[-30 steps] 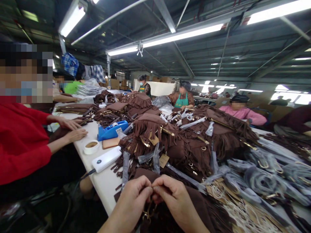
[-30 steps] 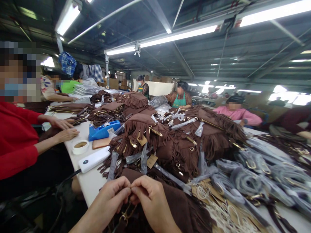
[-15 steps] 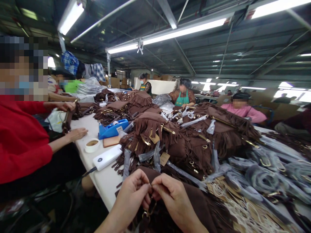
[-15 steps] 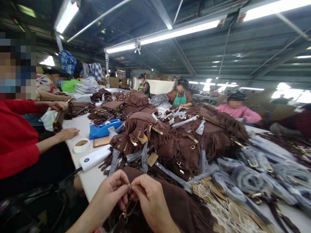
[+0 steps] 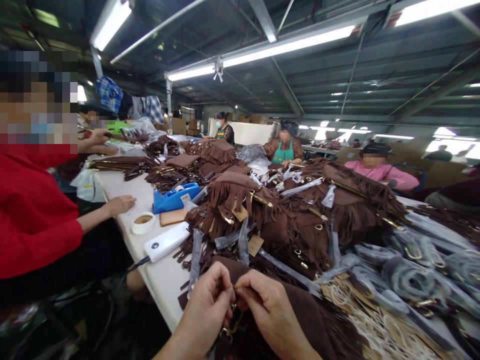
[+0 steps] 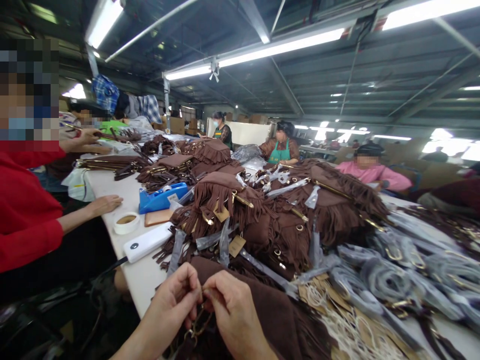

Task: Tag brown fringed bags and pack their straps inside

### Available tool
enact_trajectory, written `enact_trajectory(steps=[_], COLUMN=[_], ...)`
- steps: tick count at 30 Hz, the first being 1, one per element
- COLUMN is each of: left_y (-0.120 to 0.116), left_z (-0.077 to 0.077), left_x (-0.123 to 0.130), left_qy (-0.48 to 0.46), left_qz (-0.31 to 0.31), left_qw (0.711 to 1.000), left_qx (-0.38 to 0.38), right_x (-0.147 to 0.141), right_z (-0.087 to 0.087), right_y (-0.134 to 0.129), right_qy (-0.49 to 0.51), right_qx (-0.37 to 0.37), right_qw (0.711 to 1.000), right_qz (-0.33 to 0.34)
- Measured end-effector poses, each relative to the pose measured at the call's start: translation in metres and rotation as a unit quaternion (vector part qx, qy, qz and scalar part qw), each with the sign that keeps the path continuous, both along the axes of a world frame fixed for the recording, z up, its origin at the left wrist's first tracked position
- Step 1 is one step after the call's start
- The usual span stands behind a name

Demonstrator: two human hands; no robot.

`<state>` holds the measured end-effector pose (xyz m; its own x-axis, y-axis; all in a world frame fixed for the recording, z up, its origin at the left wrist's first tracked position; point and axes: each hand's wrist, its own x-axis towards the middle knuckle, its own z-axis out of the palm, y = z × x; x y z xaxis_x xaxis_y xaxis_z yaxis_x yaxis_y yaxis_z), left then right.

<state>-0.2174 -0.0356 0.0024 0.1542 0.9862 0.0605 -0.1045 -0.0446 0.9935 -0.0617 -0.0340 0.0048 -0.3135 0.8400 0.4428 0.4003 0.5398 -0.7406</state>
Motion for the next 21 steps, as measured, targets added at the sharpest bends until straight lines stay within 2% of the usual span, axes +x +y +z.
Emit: enact_trajectory(steps=[5,9,16,19,21], left_y=[-0.001,-0.003,0.002,0.006,0.01], left_z=[-0.003,-0.005,-0.015,-0.013,-0.007], left_x=[-0.001,0.0,0.005,0.002,-0.001], left_qy=[0.002,0.01,0.057,0.062,0.045], left_qz=[-0.017,-0.005,0.029,0.011,-0.014], left_qw=[1.0,0.999,0.997,0.998,0.999], left_qx=[-0.003,-0.03,-0.034,-0.019,-0.01], right_x=[-0.001,-0.005,-0.008,-0.008,-0.01], right_z=[0.002,0.003,-0.009,-0.001,0.003], right_y=[-0.001,-0.002,0.002,0.001,-0.009], right_qy=[-0.004,-0.023,-0.046,-0.053,-0.052], right_qx=[0.003,0.049,0.071,0.079,0.1], right_qw=[1.0,0.998,0.996,0.995,0.992], right_qz=[0.013,0.013,-0.01,-0.024,-0.051])
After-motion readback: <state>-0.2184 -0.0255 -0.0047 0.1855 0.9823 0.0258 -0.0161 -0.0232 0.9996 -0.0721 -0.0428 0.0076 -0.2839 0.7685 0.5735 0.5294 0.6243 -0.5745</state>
